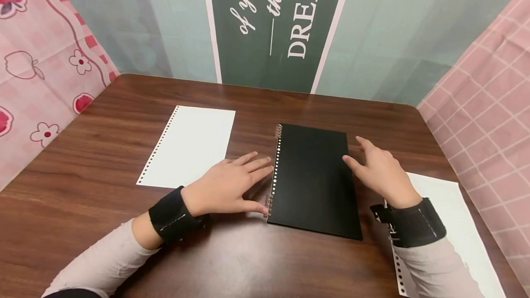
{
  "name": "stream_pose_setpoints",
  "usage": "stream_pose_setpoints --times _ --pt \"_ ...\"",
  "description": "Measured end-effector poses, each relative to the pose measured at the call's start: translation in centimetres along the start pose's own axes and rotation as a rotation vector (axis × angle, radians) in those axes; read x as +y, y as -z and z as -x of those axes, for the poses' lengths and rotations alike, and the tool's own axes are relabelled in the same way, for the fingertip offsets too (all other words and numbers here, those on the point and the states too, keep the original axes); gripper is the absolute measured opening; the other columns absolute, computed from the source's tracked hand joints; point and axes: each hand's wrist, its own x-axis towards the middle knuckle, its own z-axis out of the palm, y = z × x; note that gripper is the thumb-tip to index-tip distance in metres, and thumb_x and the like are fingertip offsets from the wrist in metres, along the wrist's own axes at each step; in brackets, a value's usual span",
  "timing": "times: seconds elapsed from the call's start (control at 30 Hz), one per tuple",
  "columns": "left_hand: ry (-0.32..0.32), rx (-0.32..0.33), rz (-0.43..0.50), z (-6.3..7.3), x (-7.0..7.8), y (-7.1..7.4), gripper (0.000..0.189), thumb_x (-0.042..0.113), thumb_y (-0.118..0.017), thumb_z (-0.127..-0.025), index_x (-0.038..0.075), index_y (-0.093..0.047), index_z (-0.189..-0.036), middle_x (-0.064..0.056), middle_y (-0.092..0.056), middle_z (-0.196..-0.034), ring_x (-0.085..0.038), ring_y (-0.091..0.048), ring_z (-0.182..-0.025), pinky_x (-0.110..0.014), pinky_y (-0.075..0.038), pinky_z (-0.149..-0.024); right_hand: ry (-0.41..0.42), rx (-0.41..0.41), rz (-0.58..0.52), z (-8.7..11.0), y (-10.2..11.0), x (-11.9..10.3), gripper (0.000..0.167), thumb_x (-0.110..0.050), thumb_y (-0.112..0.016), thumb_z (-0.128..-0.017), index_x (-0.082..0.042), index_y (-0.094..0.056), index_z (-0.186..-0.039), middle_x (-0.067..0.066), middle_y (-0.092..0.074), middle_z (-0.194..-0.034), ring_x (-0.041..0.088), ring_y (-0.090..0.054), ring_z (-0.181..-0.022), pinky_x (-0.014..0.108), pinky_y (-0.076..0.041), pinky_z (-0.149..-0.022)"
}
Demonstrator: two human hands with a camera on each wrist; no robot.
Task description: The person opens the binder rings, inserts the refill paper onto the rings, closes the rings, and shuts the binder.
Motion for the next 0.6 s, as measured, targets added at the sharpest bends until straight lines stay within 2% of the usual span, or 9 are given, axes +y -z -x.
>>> stream_pose_setpoints --times 0.13,0.3,0.43,0.6 --pt "-0.007 0.012 -0.002 -0.1 0.7 -0.1 0.088 0.074 -0.058 -0.088 0.014 -0.05 -0.151 -0.005 -0.046 -0.157 -0.034 -0.04 -0.145 -0.052 -0.052 -0.093 0.003 0.013 -0.011 0.0 -0.1 0.4 0.078 -0.041 -0.056 -0.103 0.009 -0.025 -0.155 0.039 -0.053 -0.135 0.05 -0.065 -0.101 0.059 -0.052 -0.075" --pt "-0.019 0.038 -0.024 -0.2 1.5 0.3 0.077 0.069 -0.061 -0.09 0.015 -0.059 -0.144 -0.002 -0.058 -0.146 -0.031 -0.049 -0.139 -0.049 -0.054 -0.09 0.008 0.024 -0.036 0.0 -0.1 1.0 0.077 -0.04 -0.055 -0.104 0.012 -0.028 -0.153 0.038 -0.06 -0.126 0.051 -0.064 -0.105 0.063 -0.05 -0.082" --pt "-0.022 0.038 -0.04 -0.5 2.3 0.8 0.068 0.065 -0.064 -0.09 0.015 -0.065 -0.137 0.0 -0.065 -0.135 -0.026 -0.057 -0.13 -0.046 -0.055 -0.088 0.003 0.031 -0.058 -0.3 -0.1 1.2 0.07 -0.038 -0.055 -0.104 0.015 -0.037 -0.147 0.034 -0.065 -0.116 0.048 -0.064 -0.102 0.062 -0.049 -0.083" --pt "-0.037 0.009 -0.059 -1.4 3.4 1.1 0.063 0.061 -0.069 -0.089 0.016 -0.068 -0.133 0.002 -0.069 -0.127 -0.022 -0.064 -0.114 -0.04 -0.056 -0.076 -0.023 0.015 -0.07 -0.5 0.0 1.5 0.062 -0.037 -0.054 -0.105 0.016 -0.049 -0.138 0.03 -0.066 -0.109 0.044 -0.064 -0.098 0.057 -0.05 -0.08"
